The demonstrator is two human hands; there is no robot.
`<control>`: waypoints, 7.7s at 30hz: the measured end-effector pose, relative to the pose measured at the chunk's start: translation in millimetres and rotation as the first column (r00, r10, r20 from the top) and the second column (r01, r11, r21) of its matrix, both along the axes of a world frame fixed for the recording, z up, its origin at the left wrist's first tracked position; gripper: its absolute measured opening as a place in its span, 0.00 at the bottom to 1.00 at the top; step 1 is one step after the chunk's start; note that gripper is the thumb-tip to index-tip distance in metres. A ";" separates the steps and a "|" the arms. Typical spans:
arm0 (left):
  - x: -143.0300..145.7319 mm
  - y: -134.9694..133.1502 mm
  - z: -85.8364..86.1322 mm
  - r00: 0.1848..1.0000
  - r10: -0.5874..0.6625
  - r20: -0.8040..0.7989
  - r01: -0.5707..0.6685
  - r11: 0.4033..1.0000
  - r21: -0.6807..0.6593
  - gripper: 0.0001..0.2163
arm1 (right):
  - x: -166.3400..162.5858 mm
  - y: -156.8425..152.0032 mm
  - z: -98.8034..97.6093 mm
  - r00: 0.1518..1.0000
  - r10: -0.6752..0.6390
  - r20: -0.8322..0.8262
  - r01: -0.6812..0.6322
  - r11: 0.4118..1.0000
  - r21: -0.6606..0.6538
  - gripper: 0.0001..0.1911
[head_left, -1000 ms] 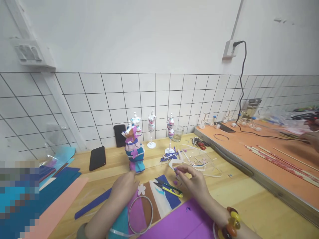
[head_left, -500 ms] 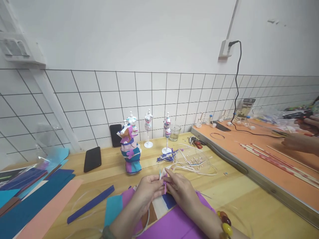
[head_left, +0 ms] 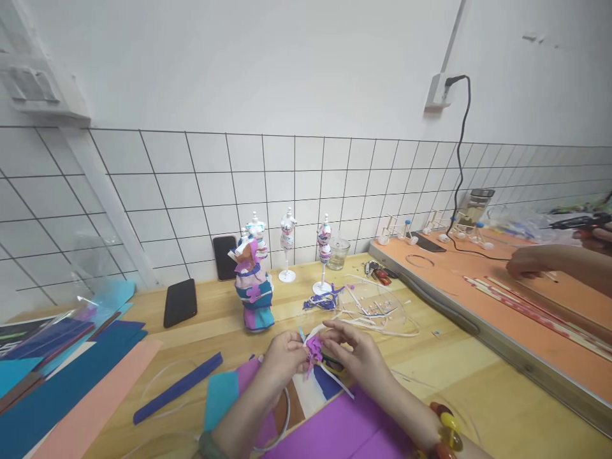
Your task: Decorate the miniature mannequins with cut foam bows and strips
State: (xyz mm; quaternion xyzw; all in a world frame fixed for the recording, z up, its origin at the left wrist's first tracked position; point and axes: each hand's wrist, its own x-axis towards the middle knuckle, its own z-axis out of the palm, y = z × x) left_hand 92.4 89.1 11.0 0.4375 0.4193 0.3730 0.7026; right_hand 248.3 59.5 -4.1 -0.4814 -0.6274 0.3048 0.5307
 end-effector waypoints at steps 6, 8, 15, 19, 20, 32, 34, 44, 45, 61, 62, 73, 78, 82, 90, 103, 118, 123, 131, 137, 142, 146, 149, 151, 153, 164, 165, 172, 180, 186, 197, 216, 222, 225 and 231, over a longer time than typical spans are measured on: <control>0.6 0.9 3.6 0.997 -0.034 0.064 0.037 0.998 -0.046 0.09 | -4.8 1.3 -7.1 0.989 0.005 0.146 -0.022 0.994 0.111 0.12; -0.2 0.7 5.9 0.991 -0.059 0.117 0.069 0.994 -0.084 0.07 | -3.9 3.6 -10.7 0.973 -0.005 0.231 -0.036 0.984 0.173 0.14; -1.4 1.2 5.0 0.948 -0.060 0.312 0.107 0.985 -0.135 0.05 | -4.0 5.0 -9.3 0.919 -0.032 0.392 -0.074 0.965 0.252 0.27; 0.2 1.4 -1.1 0.959 -0.031 0.282 0.062 0.993 -0.103 0.09 | -11.5 3.0 -14.9 0.956 0.081 0.283 -0.124 0.983 0.138 0.33; 0.4 1.6 -2.2 0.965 -0.023 0.261 0.051 0.994 -0.101 0.09 | -12.6 2.2 -15.4 0.966 0.135 0.219 -0.159 0.983 0.094 0.34; -0.4 0.0 -1.7 0.997 -0.069 0.040 0.067 0.996 0.051 0.09 | 2.4 -1.7 20.8 0.854 0.147 0.499 -0.179 0.984 0.016 0.19; -0.3 0.8 -2.9 0.997 -0.081 0.022 0.079 0.994 0.080 0.09 | 2.0 -1.2 20.8 0.857 0.171 0.486 -0.172 0.984 -0.042 0.16; 5.3 7.8 -19.9 0.996 -0.003 -0.085 0.016 0.989 0.149 0.14 | 1.6 1.0 11.0 0.885 0.131 0.448 -0.129 0.991 -0.035 0.05; 5.7 8.1 -21.0 0.996 0.005 -0.092 0.009 0.988 0.156 0.14 | 2.0 1.1 9.4 0.884 0.125 0.452 -0.124 0.992 -0.031 0.05; 1.4 8.6 -13.4 0.981 0.075 -0.181 -0.007 0.938 0.346 0.04 | 1.0 -2.2 6.2 0.896 0.055 0.441 -0.046 0.998 -0.031 0.06; 1.6 8.7 -12.7 0.981 0.069 -0.180 -0.001 0.935 0.353 0.04 | 0.8 -2.1 6.6 0.909 0.045 0.414 -0.027 0.998 -0.049 0.06; -0.5 -0.8 2.9 0.979 0.056 -0.194 0.046 0.874 0.483 0.05 | -6.5 -3.8 10.5 0.993 0.122 0.005 -0.119 0.976 -0.183 0.33; -0.3 1.6 7.9 0.990 0.077 -0.122 -0.020 0.913 0.408 0.05 | -2.7 -4.1 11.5 0.970 0.144 0.194 -0.113 0.980 -0.162 0.20; -1.4 4.9 4.6 0.988 0.116 -0.100 -0.069 0.920 0.385 0.07 | -1.9 -5.3 14.8 0.764 0.101 0.637 -0.097 0.994 -0.041 0.16; -6.6 4.7 1.2 0.944 0.177 -0.278 0.013 0.822 0.569 0.06 | -15.4 -18.6 29.1 0.411 -0.050 0.910 -0.237 0.958 0.159 0.11; 0.1 4.7 -0.2 0.958 0.099 -0.268 0.054 0.858 0.511 0.05 | 1.1 -11.2 24.1 0.624 0.100 0.775 -0.094 0.994 -0.052 0.13; -8.7 -6.7 15.3 0.889 -0.182 -0.421 0.425 0.670 0.608 0.10 | 20.9 -8.1 34.9 0.838 0.275 0.472 -0.170 0.953 -0.252 0.22; -4.8 -3.2 16.6 0.979 -0.178 -0.103 0.204 0.905 0.374 0.08 | 15.2 -5.0 28.3 0.913 0.256 0.317 -0.182 0.953 -0.244 0.22; -2.4 1.9 4.0 0.950 0.125 -0.286 0.015 0.897 0.442 0.04 | -11.8 -21.7 31.8 0.512 0.095 0.854 -0.112 0.993 -0.043 0.16; -3.6 -11.2 15.9 0.917 -0.102 -0.386 0.320 0.766 0.558 0.09 | 9.2 -13.3 32.4 0.625 0.119 0.771 -0.152 0.988 -0.030 0.18; -3.0 -5.9 14.5 0.947 -0.268 -0.176 0.317 0.863 0.394 0.07 | 18.1 -3.0 26.4 0.858 0.140 0.495 -0.097 0.989 -0.112 0.20; -2.3 4.4 7.5 0.971 0.022 -0.240 0.070 0.926 0.371 0.08 | 0.6 -10.8 28.5 0.778 0.186 0.601 -0.119 0.981 -0.150 0.18; -4.6 4.4 6.5 0.937 0.137 -0.322 0.019 0.898 0.439 0.05 | -10.6 -21.2 33.9 0.621 0.172 0.765 -0.116 0.985 -0.127 0.16; -5.8 -0.9 9.8 0.925 0.128 -0.358 0.070 0.868 0.492 0.04 | -9.4 -23.6 37.1 0.614 0.162 0.772 -0.135 0.986 -0.100 0.15; -5.4 -7.4 15.1 0.923 0.048 -0.381 0.173 0.833 0.525 0.05 | -1.4 -20.3 38.0 0.703 0.173 0.690 -0.130 0.985 -0.115 0.15; -6.7 1.6 12.6 0.905 0.159 -0.394 0.093 0.831 0.548 0.06 | -4.9 -19.3 32.7 0.762 0.252 0.596 -0.162 0.966 -0.201 0.16; -7.9 -0.1 12.5 0.896 0.166 -0.411 0.112 0.812 0.572 0.06 | -5.5 -21.2 33.7 0.745 0.257 0.615 -0.165 0.965 -0.203 0.16; -3.3 -10.5 22.0 0.922 -0.164 -0.349 0.337 0.782 0.524 0.04 | 16.3 -2.1 20.7 0.904 0.146 0.401 -0.079 0.981 -0.179 0.19; -6.1 0.3 7.1 0.942 0.097 -0.322 0.078 0.869 0.489 0.03 | -5.9 -20.8 35.6 0.797 0.268 0.541 -0.180 0.961 -0.210 0.16; -3.4 -9.1 16.1 0.928 -0.190 -0.321 0.317 0.855 0.411 0.04 | 11.0 -7.6 24.9 0.931 0.202 0.303 -0.125 0.959 -0.255 0.18; -7.4 -8.3 11.7 0.922 -0.082 -0.379 0.268 0.842 0.468 0.03 | 1.6 -15.3 30.3 0.857 0.205 0.474 -0.130 0.974 -0.186 0.18; -9.7 4.8 16.6 0.992 -0.094 -0.082 0.117 0.933 0.341 0.06 | 14.6 38.0 27.0 0.743 0.062 0.666 0.009 0.995 -0.102 0.15; -24.4 6.1 32.7 0.995 0.034 0.096 -0.042 0.996 0.079 0.06 | 22.4 88.9 21.4 0.643 0.033 0.765 0.028 0.997 -0.066 0.16; -40.8 -0.5 35.9 0.994 0.074 0.080 -0.072 0.997 -0.030 0.07 | 24.1 94.7 24.9 0.605 0.104 0.789 -0.035 0.994 -0.104 0.09; -61.9 -13.9 31.7 0.981 0.192 0.036 -0.188 0.978 -0.095 0.12 | 5.6 61.2 50.5 0.614 0.145 0.776 -0.132 0.988 -0.080 0.12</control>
